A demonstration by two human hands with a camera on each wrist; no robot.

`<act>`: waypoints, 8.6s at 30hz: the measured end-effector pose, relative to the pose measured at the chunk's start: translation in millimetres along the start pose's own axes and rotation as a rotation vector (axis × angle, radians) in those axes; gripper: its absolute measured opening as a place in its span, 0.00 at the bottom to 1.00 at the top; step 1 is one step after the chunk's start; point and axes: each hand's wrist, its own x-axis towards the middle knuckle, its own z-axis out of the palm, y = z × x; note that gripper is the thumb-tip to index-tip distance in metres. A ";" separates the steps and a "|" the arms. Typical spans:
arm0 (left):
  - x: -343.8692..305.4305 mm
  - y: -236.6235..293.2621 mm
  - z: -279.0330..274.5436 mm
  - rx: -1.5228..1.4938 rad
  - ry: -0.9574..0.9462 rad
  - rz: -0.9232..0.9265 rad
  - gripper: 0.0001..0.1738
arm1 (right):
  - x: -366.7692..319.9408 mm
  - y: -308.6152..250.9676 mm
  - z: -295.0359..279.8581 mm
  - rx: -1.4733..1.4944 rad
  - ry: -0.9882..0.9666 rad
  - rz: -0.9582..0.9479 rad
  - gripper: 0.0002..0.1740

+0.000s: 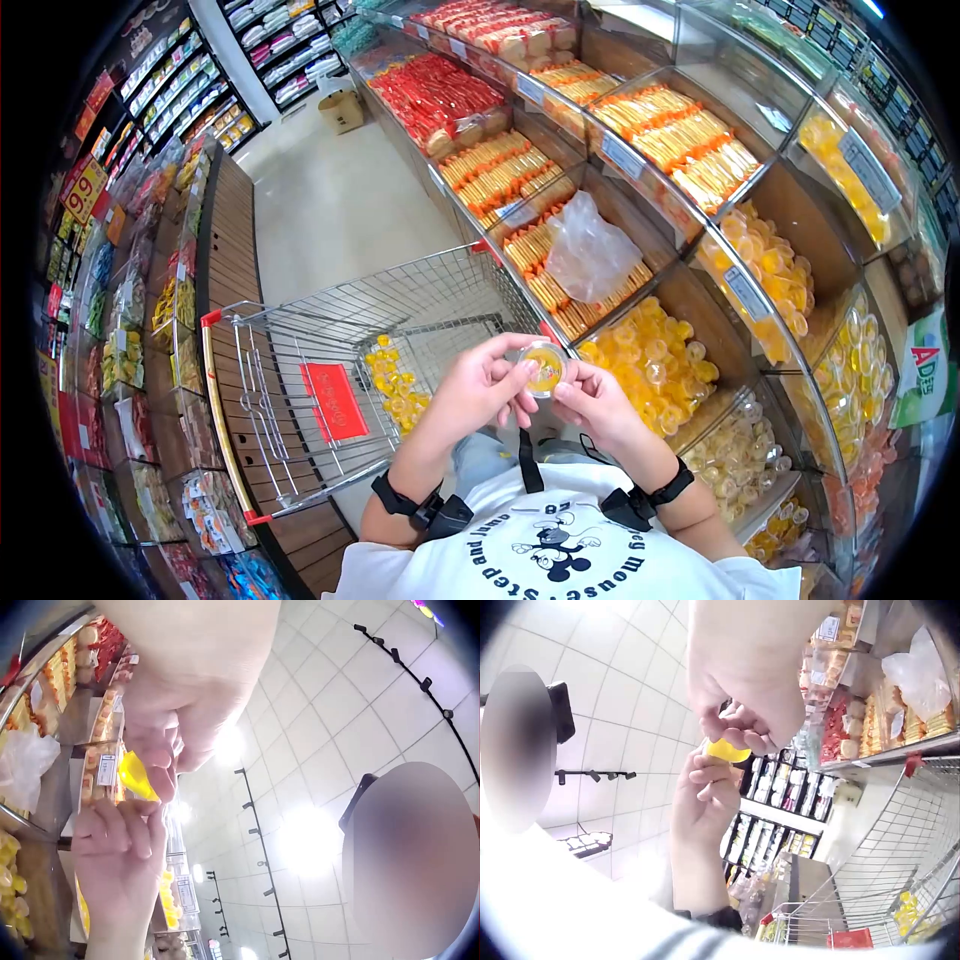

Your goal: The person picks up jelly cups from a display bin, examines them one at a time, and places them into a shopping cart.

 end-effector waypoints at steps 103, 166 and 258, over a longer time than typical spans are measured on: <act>-36.0 -463.0 -390.6 -0.437 0.809 -0.668 0.14 | 389.8 433.9 39.6 -1.859 -0.667 0.322 0.17; -24.0 -19.7 78.4 0.290 -0.034 0.196 0.06 | -71.1 -19.1 -22.8 -0.325 0.191 -0.398 0.06; -91.6 -304.7 -315.2 0.119 0.696 -0.317 0.10 | 159.0 151.6 -6.8 -1.676 0.349 -0.050 0.06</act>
